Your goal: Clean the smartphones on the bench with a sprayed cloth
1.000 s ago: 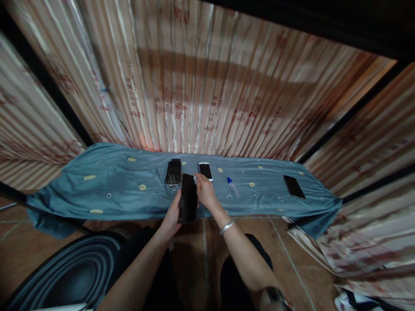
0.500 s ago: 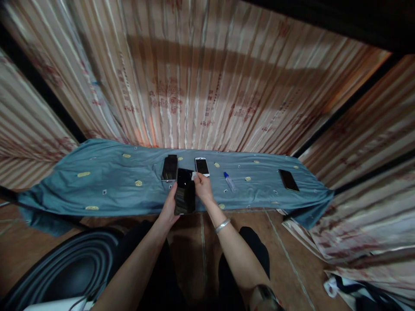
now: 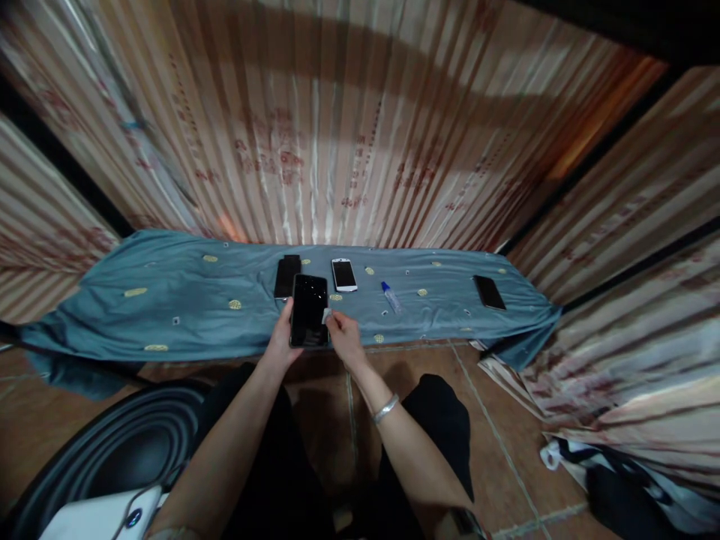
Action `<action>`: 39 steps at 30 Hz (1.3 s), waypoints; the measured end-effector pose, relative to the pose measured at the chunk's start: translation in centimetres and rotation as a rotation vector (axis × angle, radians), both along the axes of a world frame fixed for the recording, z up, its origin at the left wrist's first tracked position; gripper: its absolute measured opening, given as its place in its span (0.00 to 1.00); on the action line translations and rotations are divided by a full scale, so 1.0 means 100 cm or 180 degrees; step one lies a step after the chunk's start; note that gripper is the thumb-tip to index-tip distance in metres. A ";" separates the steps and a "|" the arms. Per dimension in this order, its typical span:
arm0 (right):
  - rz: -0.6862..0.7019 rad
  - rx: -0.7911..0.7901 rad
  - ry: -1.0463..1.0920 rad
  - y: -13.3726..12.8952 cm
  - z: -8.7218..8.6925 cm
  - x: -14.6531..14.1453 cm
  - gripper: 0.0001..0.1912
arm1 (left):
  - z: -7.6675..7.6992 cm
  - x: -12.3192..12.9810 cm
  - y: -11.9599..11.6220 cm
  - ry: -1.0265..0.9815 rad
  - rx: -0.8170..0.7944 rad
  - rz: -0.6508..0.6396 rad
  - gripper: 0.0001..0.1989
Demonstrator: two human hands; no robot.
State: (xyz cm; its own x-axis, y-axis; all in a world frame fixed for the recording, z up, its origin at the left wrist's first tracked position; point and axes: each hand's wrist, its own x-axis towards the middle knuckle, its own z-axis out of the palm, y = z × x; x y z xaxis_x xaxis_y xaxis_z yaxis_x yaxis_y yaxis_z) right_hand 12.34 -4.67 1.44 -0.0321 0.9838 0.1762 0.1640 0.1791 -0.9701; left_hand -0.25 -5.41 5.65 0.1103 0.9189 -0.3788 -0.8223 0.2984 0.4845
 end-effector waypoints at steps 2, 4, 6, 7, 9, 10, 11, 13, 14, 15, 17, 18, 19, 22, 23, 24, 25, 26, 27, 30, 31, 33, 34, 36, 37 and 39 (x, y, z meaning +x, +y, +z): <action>0.0060 -0.0013 -0.0003 -0.011 0.000 0.000 0.16 | 0.000 -0.002 0.000 0.0006 0.0107 -0.0087 0.24; 0.0133 -0.0069 -0.0024 -0.022 -0.001 0.000 0.16 | 0.001 -0.003 0.002 0.0021 0.0187 -0.0133 0.26; 0.0182 -0.0151 -0.0098 -0.035 -0.001 0.000 0.18 | 0.001 -0.004 0.003 0.0029 0.0202 -0.0120 0.27; 0.0171 -0.0154 -0.0197 -0.041 -0.001 0.001 0.18 | 0.002 -0.004 0.004 0.0012 0.0191 -0.0097 0.27; 0.0056 0.0029 -0.0549 -0.053 0.000 0.003 0.18 | 0.002 -0.005 0.005 -0.0086 0.0172 -0.0006 0.26; -0.0054 0.0228 -0.0792 -0.058 0.001 0.005 0.18 | 0.002 -0.004 0.006 -0.0153 0.0162 0.0052 0.26; -0.0168 0.0476 -0.1045 -0.062 0.003 0.008 0.19 | 0.002 -0.004 0.007 -0.0221 0.0156 0.0108 0.25; -0.0351 0.1012 -0.1502 -0.065 0.005 0.012 0.21 | 0.002 -0.002 0.008 -0.0320 0.0130 0.0174 0.25; -0.0387 0.1260 -0.1693 -0.065 0.006 0.015 0.21 | 0.002 -0.001 0.009 -0.0347 0.0118 0.0175 0.25; -0.0397 0.1481 -0.1862 -0.064 0.006 0.017 0.22 | 0.001 0.001 0.011 -0.0364 0.0101 0.0154 0.26; -0.0372 0.1820 -0.2118 -0.060 0.004 0.021 0.22 | 0.000 0.006 0.014 -0.0382 0.0066 0.0097 0.27; -0.0361 0.1935 -0.2199 -0.057 0.002 0.023 0.23 | -0.001 0.009 0.017 -0.0385 0.0052 0.0073 0.27; -0.0362 0.2013 -0.2253 -0.055 0.001 0.025 0.23 | -0.001 0.012 0.019 -0.0385 0.0043 0.0060 0.26; -0.0388 0.2081 -0.2329 -0.049 -0.003 0.031 0.24 | -0.003 0.023 0.025 -0.0351 -0.0002 0.0062 0.25; -0.0376 0.2103 -0.2350 -0.047 -0.004 0.032 0.25 | -0.003 0.027 0.026 -0.0334 -0.0021 0.0069 0.25; -0.0345 0.2143 -0.2372 -0.045 -0.003 0.033 0.25 | -0.003 0.031 0.028 -0.0314 -0.0052 0.0083 0.25; -0.0298 0.2199 -0.2393 -0.044 -0.003 0.033 0.25 | -0.003 0.035 0.029 -0.0294 -0.0096 0.0093 0.26; -0.0247 0.2254 -0.2409 -0.043 -0.001 0.032 0.24 | -0.003 0.038 0.030 -0.0277 -0.0146 0.0084 0.28; -0.0203 0.2298 -0.2415 -0.041 0.000 0.031 0.24 | -0.003 0.042 0.031 -0.0266 -0.0200 0.0049 0.29; -0.0136 0.2293 -0.2354 -0.037 0.004 0.029 0.24 | -0.002 0.050 0.035 -0.0240 -0.0313 -0.0097 0.34; -0.0113 0.2249 -0.2322 -0.035 0.005 0.028 0.24 | -0.002 0.052 0.037 -0.0232 -0.0311 -0.0121 0.35; -0.0018 0.2135 -0.2268 -0.032 0.006 0.028 0.25 | -0.003 0.054 0.039 -0.0211 -0.0296 -0.0126 0.36; 0.0049 0.2084 -0.2244 -0.031 0.006 0.028 0.26 | -0.004 0.055 0.040 -0.0199 -0.0302 -0.0140 0.37; 0.0179 0.2028 -0.2184 -0.029 0.004 0.028 0.28 | -0.005 0.056 0.042 -0.0141 -0.0331 -0.0188 0.38; 0.0230 0.2013 -0.2141 -0.028 0.003 0.028 0.29 | -0.005 0.056 0.043 -0.0080 -0.0339 -0.0194 0.38; 0.0300 0.1976 -0.2034 -0.025 -0.001 0.027 0.30 | -0.006 0.056 0.045 0.0106 -0.0337 -0.0142 0.36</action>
State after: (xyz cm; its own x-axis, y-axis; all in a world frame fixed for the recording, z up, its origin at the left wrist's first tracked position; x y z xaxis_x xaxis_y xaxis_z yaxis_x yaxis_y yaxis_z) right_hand 15.03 -7.18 1.36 -0.3823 0.7056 0.5966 0.5980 0.6812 -0.4224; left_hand 5.36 -0.90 5.00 0.1360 0.8680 -0.4776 -0.7911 0.3854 0.4751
